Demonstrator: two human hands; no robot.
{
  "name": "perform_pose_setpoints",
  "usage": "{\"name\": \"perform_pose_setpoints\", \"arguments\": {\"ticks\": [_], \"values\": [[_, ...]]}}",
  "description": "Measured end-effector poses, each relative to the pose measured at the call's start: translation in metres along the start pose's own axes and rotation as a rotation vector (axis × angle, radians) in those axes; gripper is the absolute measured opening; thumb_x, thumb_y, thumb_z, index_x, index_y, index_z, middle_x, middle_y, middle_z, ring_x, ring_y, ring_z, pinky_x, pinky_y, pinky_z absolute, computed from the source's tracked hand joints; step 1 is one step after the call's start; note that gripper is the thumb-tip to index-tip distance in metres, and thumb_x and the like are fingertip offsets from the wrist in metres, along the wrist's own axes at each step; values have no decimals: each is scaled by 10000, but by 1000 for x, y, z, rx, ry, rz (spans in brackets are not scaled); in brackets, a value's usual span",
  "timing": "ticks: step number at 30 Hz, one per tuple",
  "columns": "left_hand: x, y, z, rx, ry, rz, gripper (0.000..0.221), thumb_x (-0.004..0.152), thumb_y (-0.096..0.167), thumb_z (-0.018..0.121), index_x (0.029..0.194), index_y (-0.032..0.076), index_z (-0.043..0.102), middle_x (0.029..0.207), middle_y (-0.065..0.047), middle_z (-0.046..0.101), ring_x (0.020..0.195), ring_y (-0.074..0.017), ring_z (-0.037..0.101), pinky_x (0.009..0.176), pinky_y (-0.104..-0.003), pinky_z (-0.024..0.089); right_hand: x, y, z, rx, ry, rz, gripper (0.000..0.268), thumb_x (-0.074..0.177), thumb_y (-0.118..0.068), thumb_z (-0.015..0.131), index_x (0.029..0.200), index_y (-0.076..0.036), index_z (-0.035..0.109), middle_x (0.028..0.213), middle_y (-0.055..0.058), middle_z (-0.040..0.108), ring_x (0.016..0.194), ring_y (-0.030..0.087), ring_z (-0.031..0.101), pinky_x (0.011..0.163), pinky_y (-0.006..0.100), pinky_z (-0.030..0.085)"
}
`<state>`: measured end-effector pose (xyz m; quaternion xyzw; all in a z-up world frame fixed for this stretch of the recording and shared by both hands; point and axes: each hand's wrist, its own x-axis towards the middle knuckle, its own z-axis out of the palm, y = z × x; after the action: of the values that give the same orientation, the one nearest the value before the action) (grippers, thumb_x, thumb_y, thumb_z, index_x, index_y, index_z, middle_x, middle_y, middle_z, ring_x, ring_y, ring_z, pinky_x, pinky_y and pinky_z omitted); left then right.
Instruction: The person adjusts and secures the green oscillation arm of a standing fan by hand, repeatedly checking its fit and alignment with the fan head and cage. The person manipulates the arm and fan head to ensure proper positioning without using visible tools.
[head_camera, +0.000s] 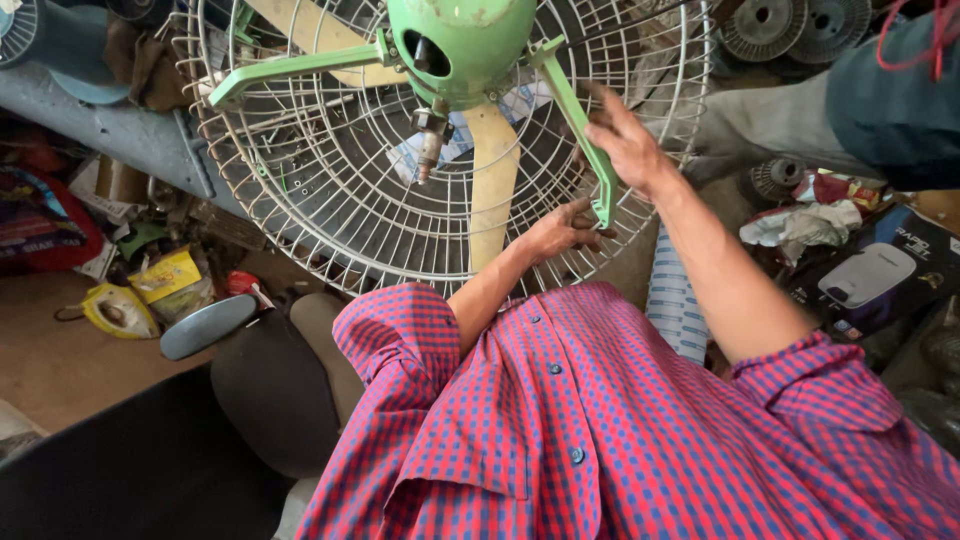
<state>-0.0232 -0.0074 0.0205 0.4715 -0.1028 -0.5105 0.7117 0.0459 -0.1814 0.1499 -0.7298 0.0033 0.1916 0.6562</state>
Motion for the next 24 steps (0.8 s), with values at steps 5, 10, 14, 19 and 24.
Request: {"name": "perform_pose_setpoints", "arguments": {"ticks": [5,10,14,19,24], "values": [[5,-5,-3,-5,-4,10,873,912,-42,643,1628,28,149,1242,-164,731,916,-186,702,848,-319,569,35,-12,9,-438,105,-80,791,1030,-352,640,1643,-160,178,1464,260,601,1219,343,690,1019,467,560],[5,-7,-3,26,14,25,870,909,-30,654,1629,-17,165,1237,-160,741,920,-188,691,813,-313,550,58,-12,20,-577,163,-411,697,1143,-217,655,1661,-163,192,1500,269,613,1327,410,635,1081,502,530],[0,-4,-3,44,18,0,867,914,-10,664,1607,-25,143,1279,-182,733,1016,-207,712,898,-307,566,61,-14,19,-103,1,-109,703,1091,-164,560,1653,-221,142,1384,176,671,767,252,726,604,373,583],[-10,-1,-11,-21,62,34,756,949,56,647,1615,7,294,1431,-169,625,1171,-181,666,993,-319,533,62,-17,18,-39,-30,-120,709,1127,-136,570,1664,-191,110,1400,148,650,764,180,712,578,306,587],[-9,9,-12,262,334,130,623,945,146,638,1542,87,469,1371,-202,684,1154,-309,691,979,-406,561,62,-13,18,50,-71,-177,688,1138,-108,569,1675,-163,143,1480,166,652,802,193,713,641,312,578]]}}
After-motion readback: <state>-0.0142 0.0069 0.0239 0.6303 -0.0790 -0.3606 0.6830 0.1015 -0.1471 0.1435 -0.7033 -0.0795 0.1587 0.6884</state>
